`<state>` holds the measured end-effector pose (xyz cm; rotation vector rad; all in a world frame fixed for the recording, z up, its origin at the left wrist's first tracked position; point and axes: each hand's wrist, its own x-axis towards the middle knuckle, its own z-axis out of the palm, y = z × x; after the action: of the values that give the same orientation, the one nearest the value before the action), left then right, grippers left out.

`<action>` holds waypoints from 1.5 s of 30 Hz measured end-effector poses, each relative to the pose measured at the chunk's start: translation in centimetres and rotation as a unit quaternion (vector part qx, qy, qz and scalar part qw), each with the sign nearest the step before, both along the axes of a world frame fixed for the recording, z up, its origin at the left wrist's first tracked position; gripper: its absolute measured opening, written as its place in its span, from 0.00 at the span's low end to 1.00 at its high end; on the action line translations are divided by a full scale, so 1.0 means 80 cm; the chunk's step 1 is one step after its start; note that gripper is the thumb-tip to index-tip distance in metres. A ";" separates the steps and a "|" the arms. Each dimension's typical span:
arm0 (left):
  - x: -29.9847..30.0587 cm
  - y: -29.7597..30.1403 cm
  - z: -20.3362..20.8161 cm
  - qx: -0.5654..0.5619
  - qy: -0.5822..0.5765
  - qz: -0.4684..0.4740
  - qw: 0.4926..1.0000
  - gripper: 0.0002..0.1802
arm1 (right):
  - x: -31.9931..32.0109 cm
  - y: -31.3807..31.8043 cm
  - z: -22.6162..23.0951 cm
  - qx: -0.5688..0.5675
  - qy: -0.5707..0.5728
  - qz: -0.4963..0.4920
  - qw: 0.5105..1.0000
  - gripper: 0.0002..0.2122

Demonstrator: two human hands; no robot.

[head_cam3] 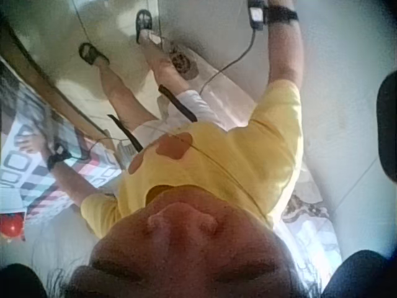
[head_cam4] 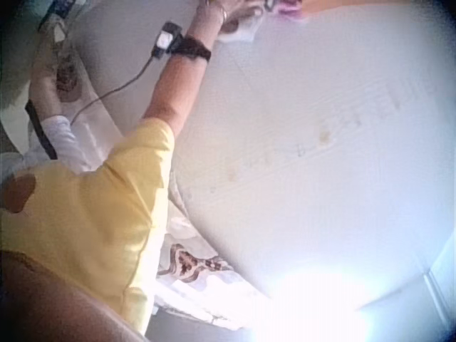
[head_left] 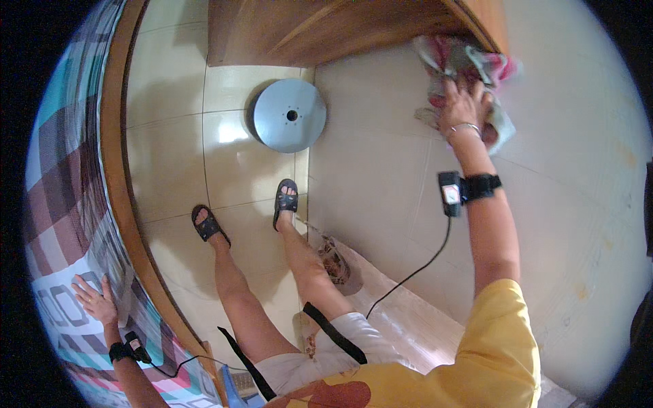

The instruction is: The person wipes a small round stool and then a rattan chair with a cloth. They sit on a blue plastic stool, lift the chair, and wipe the legs, seat, and backrest.

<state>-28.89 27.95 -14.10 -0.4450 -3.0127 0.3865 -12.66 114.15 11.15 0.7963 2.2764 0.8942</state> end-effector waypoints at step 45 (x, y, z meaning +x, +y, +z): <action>-0.006 0.000 0.039 0.047 -0.057 -0.084 0.994 0.42 | 0.019 -0.092 -0.299 -0.280 -0.057 0.000 0.958 0.21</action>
<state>-29.39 27.91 -11.02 -0.7303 -3.0530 0.2142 -11.10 106.80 -12.73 0.4722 2.2548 0.2489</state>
